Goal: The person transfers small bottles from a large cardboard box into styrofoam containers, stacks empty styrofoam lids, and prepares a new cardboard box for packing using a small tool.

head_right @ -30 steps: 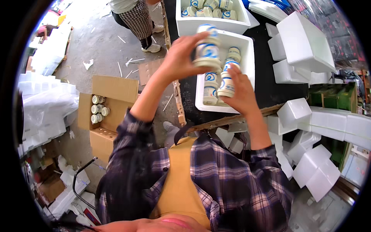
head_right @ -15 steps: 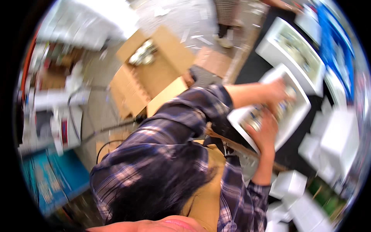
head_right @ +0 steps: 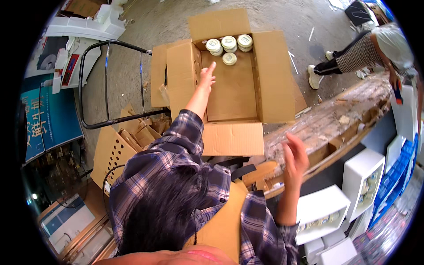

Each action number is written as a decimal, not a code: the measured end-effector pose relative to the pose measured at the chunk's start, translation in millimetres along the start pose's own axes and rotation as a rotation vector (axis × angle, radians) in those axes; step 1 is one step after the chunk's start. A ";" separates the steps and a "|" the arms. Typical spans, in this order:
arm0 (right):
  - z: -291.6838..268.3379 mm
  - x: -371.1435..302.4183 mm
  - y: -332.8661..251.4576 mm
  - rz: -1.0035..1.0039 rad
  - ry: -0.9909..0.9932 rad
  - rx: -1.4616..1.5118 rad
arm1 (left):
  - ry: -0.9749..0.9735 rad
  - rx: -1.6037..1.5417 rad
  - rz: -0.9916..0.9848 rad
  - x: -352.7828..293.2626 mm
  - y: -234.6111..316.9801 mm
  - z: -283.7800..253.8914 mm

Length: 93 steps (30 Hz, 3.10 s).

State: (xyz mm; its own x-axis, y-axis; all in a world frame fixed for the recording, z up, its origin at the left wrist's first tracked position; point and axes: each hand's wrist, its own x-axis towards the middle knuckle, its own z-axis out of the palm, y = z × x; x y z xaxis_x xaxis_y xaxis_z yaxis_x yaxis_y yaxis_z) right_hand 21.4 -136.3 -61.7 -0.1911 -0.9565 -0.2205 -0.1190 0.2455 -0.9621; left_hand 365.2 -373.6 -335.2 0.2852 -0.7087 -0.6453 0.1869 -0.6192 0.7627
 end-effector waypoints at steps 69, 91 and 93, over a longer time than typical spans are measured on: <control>-160.4 -368.1 138.8 0.215 1.095 0.720 | -1.638 1.120 1.019 -520.9 -67.8 289.4; -417.7 -379.9 -21.5 -0.214 1.650 -1.477 | -1.281 0.633 0.922 -438.3 -90.0 170.9; -464.7 -444.4 -8.7 0.368 1.533 -1.570 | -1.251 0.560 0.948 -468.6 -78.2 181.8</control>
State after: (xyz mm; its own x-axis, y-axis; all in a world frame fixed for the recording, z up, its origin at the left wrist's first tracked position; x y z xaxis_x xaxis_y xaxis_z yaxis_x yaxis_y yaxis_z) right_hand -345.4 359.9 119.3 -0.6748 -0.2278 0.7019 -0.2104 0.9711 0.1128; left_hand 46.0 -54.5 -100.5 -0.8371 -0.5228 0.1609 -0.0176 0.3196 0.9474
